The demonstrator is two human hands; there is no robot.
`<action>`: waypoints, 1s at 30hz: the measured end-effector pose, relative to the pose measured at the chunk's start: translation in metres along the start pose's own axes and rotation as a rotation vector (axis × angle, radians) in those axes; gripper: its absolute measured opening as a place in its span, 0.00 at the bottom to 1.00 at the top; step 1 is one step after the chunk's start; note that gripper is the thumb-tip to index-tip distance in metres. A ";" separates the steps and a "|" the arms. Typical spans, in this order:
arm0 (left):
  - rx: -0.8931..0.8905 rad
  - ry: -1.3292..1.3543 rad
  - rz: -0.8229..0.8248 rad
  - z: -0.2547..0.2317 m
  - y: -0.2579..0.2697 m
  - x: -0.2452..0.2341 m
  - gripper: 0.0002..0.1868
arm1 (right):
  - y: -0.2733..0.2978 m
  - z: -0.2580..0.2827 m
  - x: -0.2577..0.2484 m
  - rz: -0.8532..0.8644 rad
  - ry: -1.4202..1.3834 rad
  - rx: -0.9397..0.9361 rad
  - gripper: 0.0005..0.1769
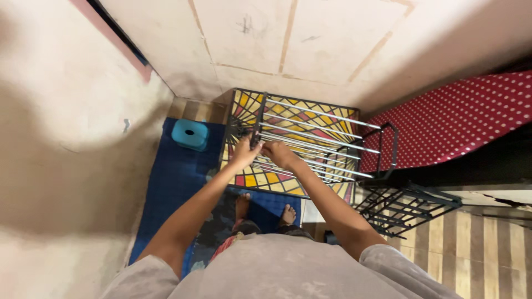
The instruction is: The person assembles a metal rack by connecting vertical poles to a base frame and inserting horizontal bars. They handle multiple metal components and secure them together by hand.
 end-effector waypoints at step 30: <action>0.254 0.228 0.200 0.028 -0.013 0.005 0.34 | 0.018 0.028 -0.011 -0.390 0.321 0.012 0.22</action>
Point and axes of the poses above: each hand's wrist, its own y-axis away from the middle knuckle, its own x-axis out of the palm, z = x × y, the point moved 5 cm from there along -y, towards the middle knuckle, and after that the axes turned 2 degrees about -x, right-handed, at the moved point
